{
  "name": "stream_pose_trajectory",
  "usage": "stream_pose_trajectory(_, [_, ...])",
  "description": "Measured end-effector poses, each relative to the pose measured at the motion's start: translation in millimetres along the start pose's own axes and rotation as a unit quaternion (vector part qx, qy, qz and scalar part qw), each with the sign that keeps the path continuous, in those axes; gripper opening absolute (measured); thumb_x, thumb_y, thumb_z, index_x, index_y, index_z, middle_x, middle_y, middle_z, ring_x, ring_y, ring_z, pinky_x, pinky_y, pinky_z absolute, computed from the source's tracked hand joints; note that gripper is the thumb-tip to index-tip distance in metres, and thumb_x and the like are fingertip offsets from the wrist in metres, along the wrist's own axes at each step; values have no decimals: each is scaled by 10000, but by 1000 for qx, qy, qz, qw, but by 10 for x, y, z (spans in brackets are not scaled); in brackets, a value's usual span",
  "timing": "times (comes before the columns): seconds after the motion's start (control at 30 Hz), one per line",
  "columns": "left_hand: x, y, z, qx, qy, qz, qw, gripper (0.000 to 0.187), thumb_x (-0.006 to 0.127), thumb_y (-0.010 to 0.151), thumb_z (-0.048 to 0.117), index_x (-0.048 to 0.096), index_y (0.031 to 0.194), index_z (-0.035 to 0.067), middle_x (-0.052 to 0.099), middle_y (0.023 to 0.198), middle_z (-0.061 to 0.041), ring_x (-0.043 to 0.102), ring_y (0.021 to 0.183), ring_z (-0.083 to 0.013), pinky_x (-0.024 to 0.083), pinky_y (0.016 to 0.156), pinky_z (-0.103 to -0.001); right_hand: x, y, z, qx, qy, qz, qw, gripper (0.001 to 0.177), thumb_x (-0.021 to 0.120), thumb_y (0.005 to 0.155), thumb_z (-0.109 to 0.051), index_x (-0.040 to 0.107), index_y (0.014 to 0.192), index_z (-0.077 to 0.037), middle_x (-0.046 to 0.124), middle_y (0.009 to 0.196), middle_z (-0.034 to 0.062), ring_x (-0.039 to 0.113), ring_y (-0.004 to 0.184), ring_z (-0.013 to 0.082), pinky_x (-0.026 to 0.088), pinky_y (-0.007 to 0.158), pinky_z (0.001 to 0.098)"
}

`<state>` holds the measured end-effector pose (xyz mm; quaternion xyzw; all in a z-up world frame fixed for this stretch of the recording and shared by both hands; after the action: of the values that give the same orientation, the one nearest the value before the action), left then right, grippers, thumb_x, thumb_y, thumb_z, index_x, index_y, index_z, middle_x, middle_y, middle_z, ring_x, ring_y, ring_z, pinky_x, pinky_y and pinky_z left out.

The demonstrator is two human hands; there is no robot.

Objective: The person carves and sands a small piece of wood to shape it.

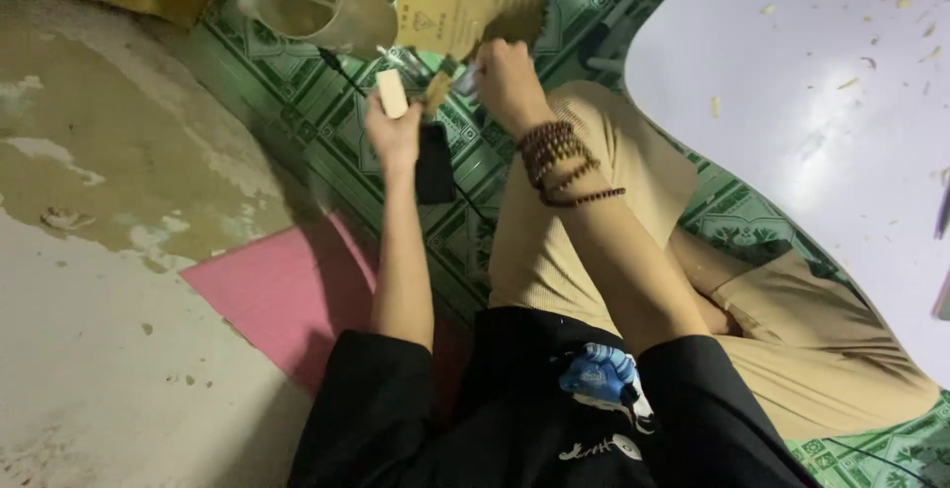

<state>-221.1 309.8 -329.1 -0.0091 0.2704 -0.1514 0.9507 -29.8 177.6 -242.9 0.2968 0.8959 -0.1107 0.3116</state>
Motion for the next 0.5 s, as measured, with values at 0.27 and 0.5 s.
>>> stream_pose_trajectory(0.27, [725,-132,6,-65,-114,-122,984,412,909,745,245,597,980,112,660,750,-49,562,594,-129,448,495,-304,-823,-74,-330,-32,-41,68,996,202,640,999,-74,612,1182,8,697,935,217,663,729,380,543,552,472])
stream_pose_trajectory(0.5, [212,-542,1485,-138,-143,-148,969,435,652,935,413,600,1250,117,769,1012,-39,524,497,-33,430,408,-182,-2313,-1721,-797,-117,-45,186,975,270,626,1077,-48,642,1346,-51,674,978,123,628,822,284,511,727,382])
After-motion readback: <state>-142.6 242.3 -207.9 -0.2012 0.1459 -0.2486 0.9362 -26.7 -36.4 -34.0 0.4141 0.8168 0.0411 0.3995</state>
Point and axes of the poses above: each hand's wrist, its own y-axis towards the middle knuckle, its own x-axis out of the palm, z = x × y, the point moved 3 cm from there along y, towards the middle knuckle
